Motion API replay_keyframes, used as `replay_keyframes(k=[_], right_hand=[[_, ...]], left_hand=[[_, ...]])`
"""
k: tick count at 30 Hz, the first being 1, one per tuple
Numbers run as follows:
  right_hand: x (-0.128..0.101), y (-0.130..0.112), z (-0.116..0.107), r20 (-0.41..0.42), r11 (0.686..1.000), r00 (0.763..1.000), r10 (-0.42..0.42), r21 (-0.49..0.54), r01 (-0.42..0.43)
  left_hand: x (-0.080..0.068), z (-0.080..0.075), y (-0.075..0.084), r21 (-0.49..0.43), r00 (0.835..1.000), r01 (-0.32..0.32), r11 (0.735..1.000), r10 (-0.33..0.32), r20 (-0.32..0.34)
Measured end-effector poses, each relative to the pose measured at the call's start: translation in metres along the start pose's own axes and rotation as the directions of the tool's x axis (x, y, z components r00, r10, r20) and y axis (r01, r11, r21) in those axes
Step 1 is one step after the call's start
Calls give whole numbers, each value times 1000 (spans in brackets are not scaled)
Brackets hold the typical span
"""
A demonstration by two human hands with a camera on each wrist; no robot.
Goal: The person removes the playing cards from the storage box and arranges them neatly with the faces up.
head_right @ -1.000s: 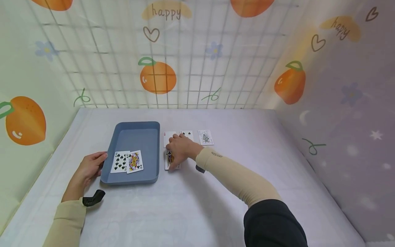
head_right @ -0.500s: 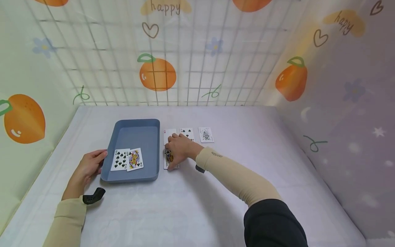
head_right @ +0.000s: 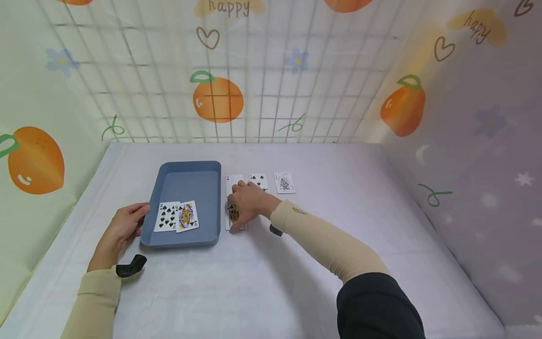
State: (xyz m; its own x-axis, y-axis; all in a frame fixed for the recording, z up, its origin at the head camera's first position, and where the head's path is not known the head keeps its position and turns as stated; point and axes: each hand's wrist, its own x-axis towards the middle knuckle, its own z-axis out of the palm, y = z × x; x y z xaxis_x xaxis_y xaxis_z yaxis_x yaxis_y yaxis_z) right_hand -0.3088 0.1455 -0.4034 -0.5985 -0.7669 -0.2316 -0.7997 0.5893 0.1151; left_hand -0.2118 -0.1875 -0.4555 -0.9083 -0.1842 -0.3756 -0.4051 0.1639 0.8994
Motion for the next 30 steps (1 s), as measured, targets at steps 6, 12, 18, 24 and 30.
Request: replay_keyframes(k=[6,12,18,24,30], right_hand=[[2,9,-21,-43,994,995,85,68,-82],[2,17,-41,-77,988,989,127,99,-119],[4,16,-49,-111,984,984,136,129,-122],[10,9,-50,-126,982,984,129,153,-109],[16,-1,-52,-129,989,986,101,120,-86]], left_hand=[[0,0,1,-2,1000,2,1000,-2,-2],[-1,0,1,-5,1000,4,1000,-4,-2],[-1,0,1,-9,1000,-8,1000,8,3],[-1,0,1,-11,1000,4,1000,-4,0],[0,0,-1,-16,1000,-19,1000,19,-2]])
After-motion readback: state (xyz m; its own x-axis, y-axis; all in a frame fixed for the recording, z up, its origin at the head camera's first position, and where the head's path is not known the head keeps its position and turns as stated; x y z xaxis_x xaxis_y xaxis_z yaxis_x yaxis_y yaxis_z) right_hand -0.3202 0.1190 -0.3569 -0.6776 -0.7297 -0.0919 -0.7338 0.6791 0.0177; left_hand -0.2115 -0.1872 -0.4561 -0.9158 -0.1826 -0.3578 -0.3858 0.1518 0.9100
